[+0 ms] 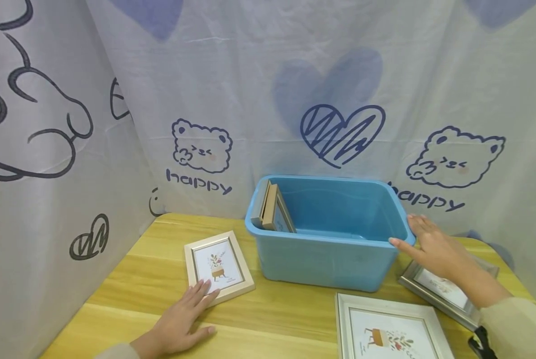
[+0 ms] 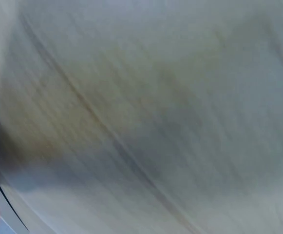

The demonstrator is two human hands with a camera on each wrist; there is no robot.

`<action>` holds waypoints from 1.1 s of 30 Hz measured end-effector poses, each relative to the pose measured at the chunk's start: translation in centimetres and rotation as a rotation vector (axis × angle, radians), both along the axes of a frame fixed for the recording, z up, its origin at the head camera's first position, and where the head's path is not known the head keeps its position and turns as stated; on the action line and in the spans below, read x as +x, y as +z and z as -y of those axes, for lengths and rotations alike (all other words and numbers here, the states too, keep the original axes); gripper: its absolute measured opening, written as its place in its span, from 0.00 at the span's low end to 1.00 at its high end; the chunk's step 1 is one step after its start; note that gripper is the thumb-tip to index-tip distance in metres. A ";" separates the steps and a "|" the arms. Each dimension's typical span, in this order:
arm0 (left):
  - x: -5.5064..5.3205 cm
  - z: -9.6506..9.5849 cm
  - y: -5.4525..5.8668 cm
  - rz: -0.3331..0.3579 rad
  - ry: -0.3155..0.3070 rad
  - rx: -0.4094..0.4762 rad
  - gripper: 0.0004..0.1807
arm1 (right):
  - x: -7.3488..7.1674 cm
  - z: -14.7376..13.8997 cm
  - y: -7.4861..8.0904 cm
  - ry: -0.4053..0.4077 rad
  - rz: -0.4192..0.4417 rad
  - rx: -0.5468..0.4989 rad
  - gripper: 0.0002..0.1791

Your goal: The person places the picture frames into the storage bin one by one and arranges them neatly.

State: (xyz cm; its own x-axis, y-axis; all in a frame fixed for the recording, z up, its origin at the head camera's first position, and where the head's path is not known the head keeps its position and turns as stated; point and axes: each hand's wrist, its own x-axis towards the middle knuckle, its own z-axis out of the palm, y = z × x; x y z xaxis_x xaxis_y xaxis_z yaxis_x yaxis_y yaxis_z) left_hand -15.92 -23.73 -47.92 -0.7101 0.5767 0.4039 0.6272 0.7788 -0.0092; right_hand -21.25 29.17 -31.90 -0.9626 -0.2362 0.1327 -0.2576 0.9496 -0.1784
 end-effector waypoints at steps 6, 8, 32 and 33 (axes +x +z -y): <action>0.5 -0.1 0.2 -0.028 -0.012 -0.011 0.38 | 0.0 0.0 0.0 -0.003 0.005 0.007 0.47; 0.6 -0.1 0.2 -0.034 -0.016 -0.009 0.38 | 0.0 0.0 0.0 -0.004 0.006 0.006 0.47; 1.4 -0.1 -0.4 -0.112 -0.028 -0.063 0.38 | 0.0 -0.1 0.0 -0.004 0.004 0.004 0.47; 1.3 -0.2 -0.4 -0.129 -0.035 -0.077 0.37 | 0.0 -0.1 0.0 -0.003 0.003 0.004 0.47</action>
State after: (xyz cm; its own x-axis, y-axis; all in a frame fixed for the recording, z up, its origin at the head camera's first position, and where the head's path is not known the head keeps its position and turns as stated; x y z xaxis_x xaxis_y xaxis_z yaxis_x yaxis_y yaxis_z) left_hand -14.59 -23.57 -48.27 -0.6338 0.6334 0.4440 0.6439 0.7501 -0.1509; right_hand -21.21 29.25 -31.88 -0.9636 -0.2341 0.1289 -0.2545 0.9510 -0.1753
